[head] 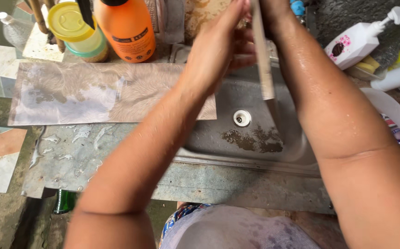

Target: The person washes rectangular tiles by hand in a sink, applying water and scrubbing the surfaces with a sponge before setting them aside.

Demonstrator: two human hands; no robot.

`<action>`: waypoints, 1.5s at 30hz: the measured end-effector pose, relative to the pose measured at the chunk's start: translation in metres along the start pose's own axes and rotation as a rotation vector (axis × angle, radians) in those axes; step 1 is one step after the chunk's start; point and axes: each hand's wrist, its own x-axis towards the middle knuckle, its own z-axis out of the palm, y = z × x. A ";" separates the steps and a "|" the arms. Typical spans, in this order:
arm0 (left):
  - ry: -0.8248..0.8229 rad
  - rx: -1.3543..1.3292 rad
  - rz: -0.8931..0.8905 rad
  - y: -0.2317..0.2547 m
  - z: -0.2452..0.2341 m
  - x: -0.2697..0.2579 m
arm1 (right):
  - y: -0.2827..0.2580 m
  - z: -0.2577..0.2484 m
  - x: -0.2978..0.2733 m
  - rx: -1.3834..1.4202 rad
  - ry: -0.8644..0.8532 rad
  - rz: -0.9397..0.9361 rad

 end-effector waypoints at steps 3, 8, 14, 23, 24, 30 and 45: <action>-0.063 -0.506 -0.147 -0.086 -0.028 -0.033 | -0.003 0.000 0.007 0.028 -0.058 0.050; 0.543 -0.500 -0.755 -0.260 -0.092 -0.061 | -0.008 0.009 0.000 0.016 -0.061 0.029; 0.882 -0.748 -0.142 -0.320 -0.139 -0.021 | -0.016 0.002 0.004 0.082 -0.170 0.099; 1.074 -0.753 0.157 -0.355 -0.155 -0.001 | -0.065 -0.001 -0.012 0.085 -0.113 0.030; 1.058 -0.759 0.162 -0.359 -0.154 -0.007 | -0.067 -0.001 -0.015 0.042 -0.084 0.004; 1.071 -0.722 0.056 -0.350 -0.160 -0.046 | -0.064 0.007 -0.016 -0.038 -0.057 -0.036; 0.825 -0.696 -0.164 -0.260 -0.152 -0.201 | -0.060 0.039 -0.009 -0.015 0.031 0.007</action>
